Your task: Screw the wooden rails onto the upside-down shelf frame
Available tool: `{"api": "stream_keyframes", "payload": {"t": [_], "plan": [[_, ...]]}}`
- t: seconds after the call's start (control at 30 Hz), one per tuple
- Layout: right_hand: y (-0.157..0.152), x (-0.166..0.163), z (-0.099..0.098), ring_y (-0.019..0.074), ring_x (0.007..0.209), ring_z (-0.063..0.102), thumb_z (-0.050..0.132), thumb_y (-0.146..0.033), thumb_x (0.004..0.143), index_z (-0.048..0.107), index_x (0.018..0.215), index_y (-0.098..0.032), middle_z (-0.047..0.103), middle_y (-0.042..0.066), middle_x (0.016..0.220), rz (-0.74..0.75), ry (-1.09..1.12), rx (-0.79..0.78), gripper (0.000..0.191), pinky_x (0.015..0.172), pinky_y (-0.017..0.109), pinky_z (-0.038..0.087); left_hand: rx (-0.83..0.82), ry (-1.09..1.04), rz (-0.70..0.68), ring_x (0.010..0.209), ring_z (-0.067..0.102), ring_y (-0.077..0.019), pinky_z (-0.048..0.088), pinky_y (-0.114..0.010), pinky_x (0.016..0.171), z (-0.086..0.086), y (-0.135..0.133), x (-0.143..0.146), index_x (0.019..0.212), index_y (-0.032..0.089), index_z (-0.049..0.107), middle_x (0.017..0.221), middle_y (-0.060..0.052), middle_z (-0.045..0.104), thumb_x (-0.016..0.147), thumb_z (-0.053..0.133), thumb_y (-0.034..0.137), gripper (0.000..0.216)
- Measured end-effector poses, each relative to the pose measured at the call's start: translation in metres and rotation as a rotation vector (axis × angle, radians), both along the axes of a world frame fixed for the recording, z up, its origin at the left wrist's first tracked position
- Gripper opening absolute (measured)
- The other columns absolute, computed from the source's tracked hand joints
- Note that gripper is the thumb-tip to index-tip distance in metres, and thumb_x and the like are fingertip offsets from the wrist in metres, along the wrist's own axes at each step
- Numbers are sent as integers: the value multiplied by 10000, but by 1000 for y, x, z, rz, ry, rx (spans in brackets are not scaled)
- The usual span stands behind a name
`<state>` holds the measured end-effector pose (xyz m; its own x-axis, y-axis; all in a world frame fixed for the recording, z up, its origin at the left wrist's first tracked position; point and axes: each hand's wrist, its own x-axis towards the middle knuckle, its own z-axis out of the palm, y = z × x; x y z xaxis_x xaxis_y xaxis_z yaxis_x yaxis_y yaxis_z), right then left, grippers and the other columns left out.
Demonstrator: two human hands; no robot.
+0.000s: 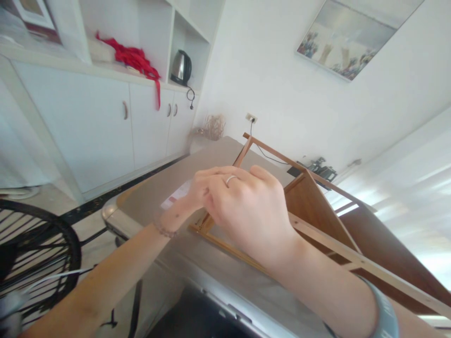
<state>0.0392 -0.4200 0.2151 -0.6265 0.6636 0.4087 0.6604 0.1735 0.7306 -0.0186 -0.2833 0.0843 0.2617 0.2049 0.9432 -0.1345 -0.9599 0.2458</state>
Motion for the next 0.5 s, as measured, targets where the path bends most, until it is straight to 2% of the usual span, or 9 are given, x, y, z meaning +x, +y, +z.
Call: {"api": "stream_keyframes", "payload": {"t": [0.07, 0.13, 0.17, 0.23, 0.3, 0.33, 0.43, 0.5], "plan": [[-2, 1, 3, 124, 430, 335, 519, -228, 835, 451, 467, -214, 403, -27, 403, -148, 99, -27, 375, 512, 307, 200, 7, -86, -94, 1109, 649, -114, 537, -236, 981, 0, 0, 0, 1016, 154, 670, 1137, -57, 693, 904, 515, 235, 208], [-5, 5, 14, 134, 442, 362, 492, -308, 889, 482, 486, -218, 419, -21, 412, -189, 85, -68, 413, 527, 313, 220, 18, -140, -152, 1088, 657, -108, 537, -223, 968, 1, 0, 0, 977, 167, 685, 1107, -49, 705, 889, 542, 225, 177], [-6, 9, 20, 148, 490, 422, 468, -341, 924, 538, 548, -220, 485, -13, 464, -133, 37, -89, 401, 556, 319, 262, 24, -150, -153, 1079, 661, -104, 537, -215, 962, 1, 0, 0, 971, 171, 690, 1105, -48, 707, 883, 553, 224, 170], [-8, 16, 33, 185, 680, 538, 445, -356, 967, 647, 784, -218, 646, 12, 698, 82, -126, -141, 306, 672, 338, 348, 36, -162, -134, 1068, 663, -96, 535, -197, 951, 2, 0, -1, 990, 177, 692, 1110, -48, 709, 875, 569, 216, 173], [-11, 21, 42, 197, 831, 550, 457, -286, 975, 655, 977, -216, 690, 15, 902, 257, -298, -168, 210, 771, 345, 370, 45, -167, -125, 1085, 654, -87, 525, -178, 955, 1, 0, -1, 1015, 176, 687, 1119, -45, 705, 871, 573, 193, 185], [-13, 22, 43, 190, 842, 538, 456, -223, 971, 654, 996, -215, 689, 11, 923, 286, -365, -155, 200, 779, 338, 368, 46, -169, -123, 1099, 648, -85, 519, -173, 963, 1, 0, -1, 1024, 174, 684, 1125, -45, 702, 870, 571, 182, 190], [-16, 23, 38, 166, 777, 503, 414, -65, 937, 656, 853, -205, 644, 15, 786, 218, -485, -56, 291, 704, 322, 338, 53, -169, -140, 1121, 640, -90, 515, -181, 977, 0, 1, 1, 1044, 184, 676, 1137, -44, 698, 869, 571, 178, 204], [-16, 23, 31, 168, 754, 497, 413, -52, 924, 630, 763, -200, 594, 21, 712, 164, -513, -42, 308, 662, 330, 315, 52, -177, -149, 1119, 644, -98, 523, -193, 973, 0, 1, 1, 1054, 196, 675, 1136, -47, 700, 870, 572, 188, 211]]}}
